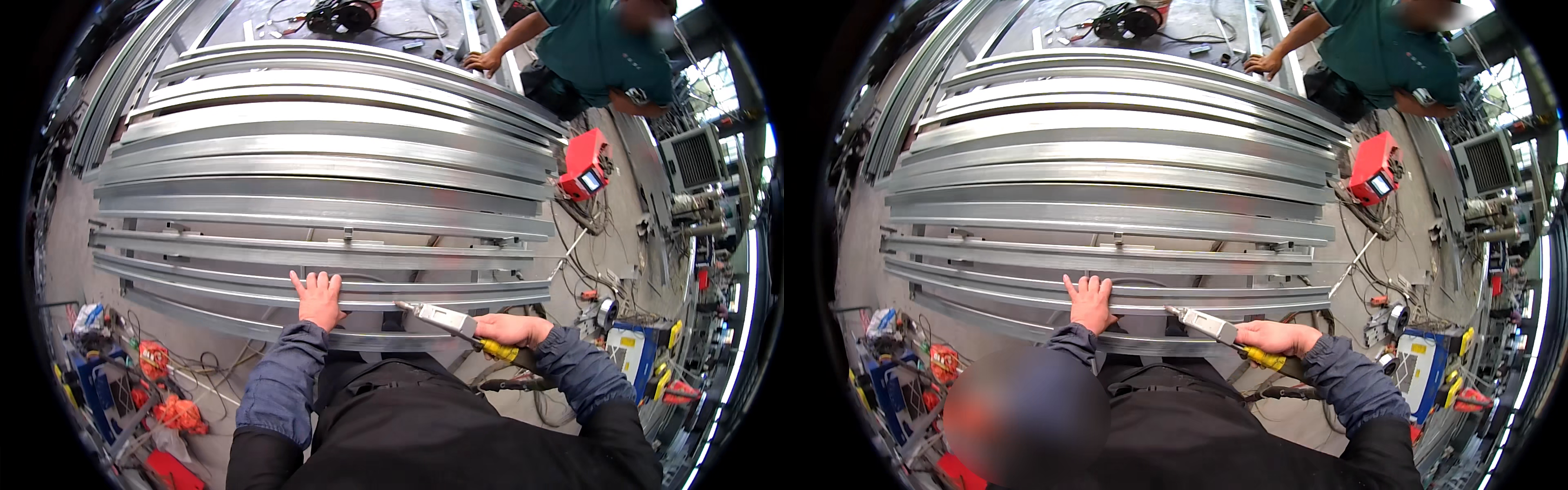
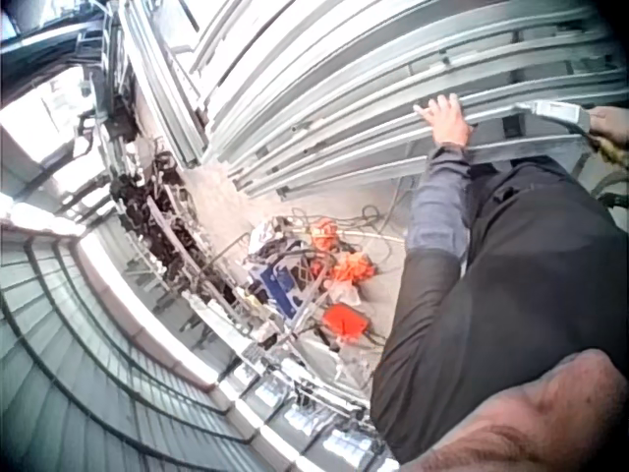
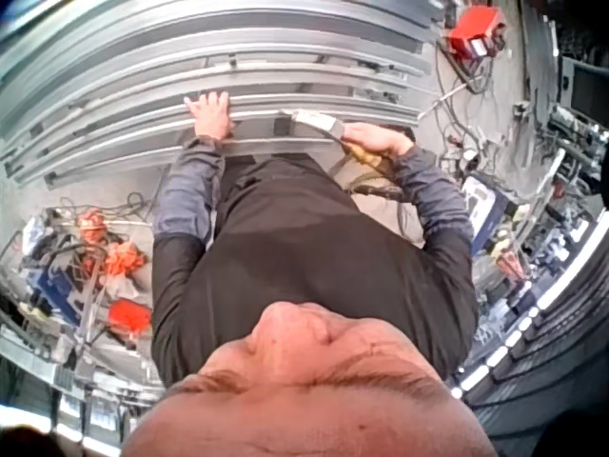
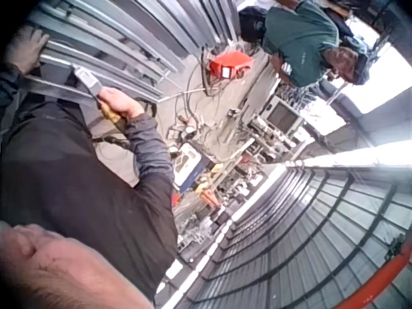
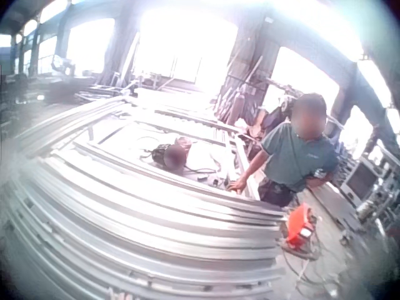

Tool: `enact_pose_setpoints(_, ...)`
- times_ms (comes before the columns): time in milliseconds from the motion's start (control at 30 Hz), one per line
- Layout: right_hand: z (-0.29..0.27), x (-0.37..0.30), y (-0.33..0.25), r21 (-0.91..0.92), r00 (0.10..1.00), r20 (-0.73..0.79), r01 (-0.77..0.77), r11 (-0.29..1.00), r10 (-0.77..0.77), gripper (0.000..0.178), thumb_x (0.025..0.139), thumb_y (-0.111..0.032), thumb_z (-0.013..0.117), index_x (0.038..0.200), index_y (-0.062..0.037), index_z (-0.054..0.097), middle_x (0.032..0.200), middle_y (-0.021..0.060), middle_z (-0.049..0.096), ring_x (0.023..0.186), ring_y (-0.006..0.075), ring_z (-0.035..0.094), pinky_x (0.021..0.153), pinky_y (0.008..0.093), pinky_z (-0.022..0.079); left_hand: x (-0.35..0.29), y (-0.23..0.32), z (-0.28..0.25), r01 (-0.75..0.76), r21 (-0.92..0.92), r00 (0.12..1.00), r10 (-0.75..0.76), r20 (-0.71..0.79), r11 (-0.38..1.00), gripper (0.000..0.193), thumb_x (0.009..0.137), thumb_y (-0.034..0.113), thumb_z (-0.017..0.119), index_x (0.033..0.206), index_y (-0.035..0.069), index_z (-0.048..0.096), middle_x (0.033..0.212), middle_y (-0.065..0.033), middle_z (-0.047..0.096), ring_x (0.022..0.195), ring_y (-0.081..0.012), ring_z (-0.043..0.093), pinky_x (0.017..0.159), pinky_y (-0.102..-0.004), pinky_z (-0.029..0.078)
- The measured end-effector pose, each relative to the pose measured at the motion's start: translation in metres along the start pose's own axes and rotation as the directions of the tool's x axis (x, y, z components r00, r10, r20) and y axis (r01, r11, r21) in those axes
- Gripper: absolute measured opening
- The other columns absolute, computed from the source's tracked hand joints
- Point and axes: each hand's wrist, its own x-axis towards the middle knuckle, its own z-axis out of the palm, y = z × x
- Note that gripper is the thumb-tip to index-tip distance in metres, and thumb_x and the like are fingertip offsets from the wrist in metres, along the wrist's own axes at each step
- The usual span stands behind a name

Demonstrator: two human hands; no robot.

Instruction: The person welds metal bars onto a frame using a handheld welding tool, then picks up and positions additional bars before welding them in place. The task involves repeated welding and repositioning of metal components in a workshop setting.

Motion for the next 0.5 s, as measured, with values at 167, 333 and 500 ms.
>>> enact_pose_setpoints(167, -0.051, 0.015, -0.042, -0.084, 0.988, 0.14, -0.051, 0.995, 0.062, 0.037, 0.117, -0.041, 0.051, 0.117, -0.0067, 0.064, 0.096, 0.0081, 0.073, 0.075, 0.0173, 0.071, 0.07, 0.0353, 0.059, 0.002, -0.001, 0.008, 0.028, 0.051, 1.0, -0.029, 0.006, 0.998, 0.092, 0.062, 0.051, 0.099, 0.138, 0.019, 0.059, 0.128, -0.0048, 0.057, 0.135, -0.0329, 0.051, 0.127, -0.0819, 0.015)
enact_pose_setpoints(333, -0.106, 0.051, -0.047, -0.136, 0.949, 0.284, -0.099, 0.986, 0.135, 0.035, 0.115, -0.037, 0.052, 0.125, -0.0065, 0.065, 0.098, 0.0072, 0.073, 0.074, 0.0172, 0.072, 0.066, 0.0342, 0.061, 0.007, 0.005, 0.011, 0.033, 0.051, 0.999, -0.034, 0.022, 0.998, 0.098, 0.057, 0.049, 0.102, 0.14, 0.022, 0.057, 0.132, -0.0045, 0.056, 0.137, -0.0324, 0.051, 0.128, -0.0816, 0.013)
enact_pose_setpoints(500, -0.138, 0.068, -0.074, -0.196, 0.896, 0.356, -0.206, 0.959, 0.265, 0.035, 0.116, -0.038, 0.049, 0.131, -0.0095, 0.063, 0.098, 0.0073, 0.073, 0.073, 0.0172, 0.071, 0.062, 0.0358, 0.061, 0.013, 0.008, 0.012, 0.046, 0.045, 0.998, -0.048, 0.029, 0.998, 0.097, 0.057, 0.046, 0.103, 0.14, 0.022, 0.057, 0.133, -0.0042, 0.056, 0.139, -0.0323, 0.05, 0.128, -0.081, 0.012)
